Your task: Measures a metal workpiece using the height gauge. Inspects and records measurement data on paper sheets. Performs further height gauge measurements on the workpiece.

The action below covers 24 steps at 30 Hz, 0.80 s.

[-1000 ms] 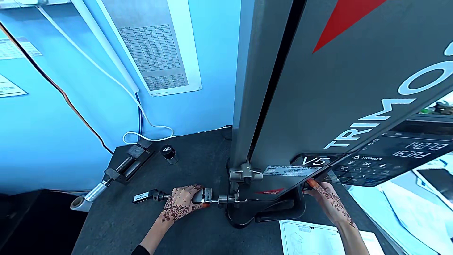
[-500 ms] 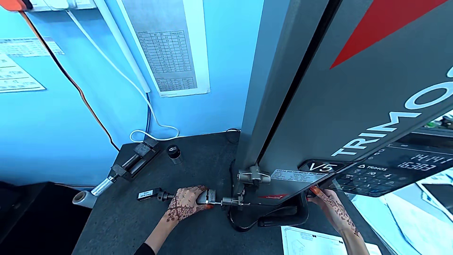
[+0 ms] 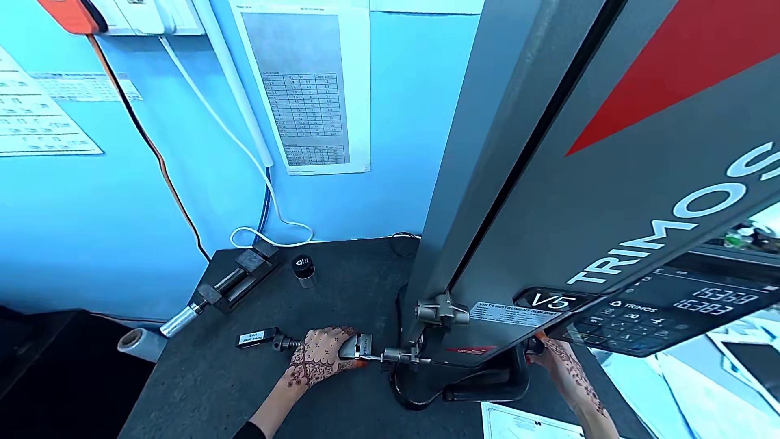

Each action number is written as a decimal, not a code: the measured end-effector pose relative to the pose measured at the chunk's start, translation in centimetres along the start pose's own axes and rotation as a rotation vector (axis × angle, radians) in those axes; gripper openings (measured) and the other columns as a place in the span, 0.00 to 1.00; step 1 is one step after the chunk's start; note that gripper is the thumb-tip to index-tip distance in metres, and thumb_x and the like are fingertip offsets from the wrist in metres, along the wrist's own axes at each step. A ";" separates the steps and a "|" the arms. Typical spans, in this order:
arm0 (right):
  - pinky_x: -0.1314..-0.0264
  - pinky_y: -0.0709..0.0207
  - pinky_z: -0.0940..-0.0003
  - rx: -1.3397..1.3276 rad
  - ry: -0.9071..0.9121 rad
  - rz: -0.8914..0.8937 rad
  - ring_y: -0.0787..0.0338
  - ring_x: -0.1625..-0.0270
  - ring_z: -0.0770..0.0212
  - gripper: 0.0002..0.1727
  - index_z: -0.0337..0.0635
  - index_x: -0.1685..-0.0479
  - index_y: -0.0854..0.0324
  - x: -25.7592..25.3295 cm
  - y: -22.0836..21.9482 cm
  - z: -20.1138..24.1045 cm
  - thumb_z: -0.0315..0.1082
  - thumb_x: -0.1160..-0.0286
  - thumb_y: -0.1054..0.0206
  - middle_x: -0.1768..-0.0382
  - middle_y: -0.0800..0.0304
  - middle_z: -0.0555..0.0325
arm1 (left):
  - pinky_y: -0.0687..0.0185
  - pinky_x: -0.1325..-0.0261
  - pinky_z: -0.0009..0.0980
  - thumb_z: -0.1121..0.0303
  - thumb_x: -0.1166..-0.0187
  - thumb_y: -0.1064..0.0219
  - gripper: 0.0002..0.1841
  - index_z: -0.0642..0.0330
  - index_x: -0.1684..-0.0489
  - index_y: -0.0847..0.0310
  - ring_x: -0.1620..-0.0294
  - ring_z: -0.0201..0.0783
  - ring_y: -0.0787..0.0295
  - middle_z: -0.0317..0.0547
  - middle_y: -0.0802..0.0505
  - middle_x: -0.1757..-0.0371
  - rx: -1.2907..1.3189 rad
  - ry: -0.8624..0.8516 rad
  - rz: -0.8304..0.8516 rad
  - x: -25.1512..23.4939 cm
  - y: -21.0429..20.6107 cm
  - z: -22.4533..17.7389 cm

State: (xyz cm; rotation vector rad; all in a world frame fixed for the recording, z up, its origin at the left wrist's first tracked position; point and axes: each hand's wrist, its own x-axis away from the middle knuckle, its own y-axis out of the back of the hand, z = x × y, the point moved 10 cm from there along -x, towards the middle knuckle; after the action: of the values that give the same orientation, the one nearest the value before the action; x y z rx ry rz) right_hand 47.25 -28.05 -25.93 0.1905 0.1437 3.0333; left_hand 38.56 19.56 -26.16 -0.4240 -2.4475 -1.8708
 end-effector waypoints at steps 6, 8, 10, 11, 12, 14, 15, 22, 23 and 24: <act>0.71 0.16 0.76 0.063 -0.023 -0.012 0.11 0.71 0.71 0.16 0.42 0.45 0.24 0.1 -0.2 0.4 0.40 0.10 0.54 0.68 0.12 0.62 | 0.21 0.30 0.52 0.22 0.33 0.40 0.46 0.51 0.26 0.18 0.33 0.49 0.11 0.47 0.08 0.32 0.018 0.003 -0.006 -0.1 0.1 0.1; 0.72 0.18 0.77 0.074 -0.030 -0.013 0.13 0.74 0.72 0.16 0.42 0.47 0.24 0.1 -0.3 0.5 0.40 0.10 0.55 0.70 0.13 0.63 | 0.22 0.30 0.52 0.22 0.34 0.40 0.46 0.51 0.26 0.18 0.32 0.49 0.11 0.46 0.08 0.32 0.021 0.017 0.008 0.0 0.1 0.1; 0.70 0.18 0.77 0.091 -0.037 -0.012 0.13 0.72 0.72 0.16 0.41 0.46 0.24 0.2 -0.2 0.4 0.41 0.10 0.54 0.70 0.14 0.63 | 0.22 0.29 0.52 0.22 0.34 0.40 0.46 0.50 0.26 0.18 0.32 0.48 0.11 0.46 0.08 0.32 0.022 0.018 0.016 0.0 0.1 0.1; 0.69 0.18 0.77 0.099 -0.039 -0.012 0.13 0.72 0.72 0.16 0.41 0.47 0.24 0.3 -0.2 0.4 0.41 0.11 0.54 0.70 0.14 0.63 | 0.22 0.29 0.51 0.22 0.34 0.40 0.46 0.50 0.26 0.18 0.31 0.48 0.11 0.46 0.08 0.32 0.022 0.012 0.015 0.0 0.1 0.1; 0.69 0.18 0.77 0.107 -0.041 -0.006 0.13 0.71 0.72 0.16 0.41 0.47 0.24 0.3 -0.2 0.4 0.41 0.11 0.54 0.70 0.14 0.64 | 0.22 0.29 0.51 0.22 0.34 0.40 0.46 0.50 0.26 0.18 0.31 0.48 0.12 0.46 0.08 0.32 0.027 0.005 0.014 0.0 0.1 0.1; 0.72 0.18 0.77 0.107 -0.041 -0.011 0.13 0.73 0.72 0.15 0.41 0.48 0.24 0.3 -0.2 0.6 0.40 0.10 0.53 0.71 0.14 0.63 | 0.22 0.29 0.51 0.22 0.33 0.39 0.45 0.50 0.27 0.17 0.32 0.48 0.11 0.46 0.08 0.32 0.030 -0.004 0.008 0.1 0.2 0.0; 0.73 0.19 0.77 0.102 -0.046 -0.015 0.13 0.74 0.72 0.15 0.41 0.48 0.24 0.3 -0.2 0.6 0.39 0.10 0.53 0.71 0.14 0.63 | 0.22 0.29 0.51 0.22 0.34 0.39 0.46 0.50 0.27 0.17 0.32 0.48 0.11 0.46 0.08 0.33 0.028 -0.007 0.001 0.1 0.1 0.0; 0.74 0.18 0.76 0.088 -0.037 0.000 0.13 0.75 0.71 0.16 0.40 0.45 0.25 0.3 -0.2 0.6 0.41 0.10 0.53 0.71 0.14 0.62 | 0.24 0.27 0.53 0.22 0.33 0.41 0.46 0.49 0.24 0.20 0.30 0.49 0.13 0.46 0.09 0.30 0.021 0.034 0.042 0.1 0.0 0.2; 0.74 0.19 0.77 0.094 -0.043 0.006 0.14 0.76 0.71 0.16 0.41 0.47 0.24 0.3 -0.3 0.6 0.41 0.10 0.53 0.72 0.14 0.63 | 0.24 0.27 0.53 0.22 0.33 0.41 0.46 0.49 0.24 0.19 0.30 0.49 0.13 0.46 0.09 0.30 0.019 0.031 0.037 0.1 0.0 0.2; 0.75 0.20 0.77 0.096 -0.046 0.010 0.14 0.76 0.72 0.16 0.42 0.48 0.24 0.3 -0.3 0.7 0.42 0.09 0.53 0.73 0.14 0.63 | 0.23 0.28 0.52 0.22 0.33 0.41 0.46 0.49 0.25 0.19 0.30 0.49 0.12 0.46 0.09 0.31 0.018 0.026 0.030 0.1 0.0 0.1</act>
State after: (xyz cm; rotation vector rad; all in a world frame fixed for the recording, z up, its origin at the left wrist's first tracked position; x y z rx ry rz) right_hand 47.03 -27.63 -25.24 0.2689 0.2856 3.0314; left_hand 38.48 19.72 -26.17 -0.4300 -2.4255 -1.8299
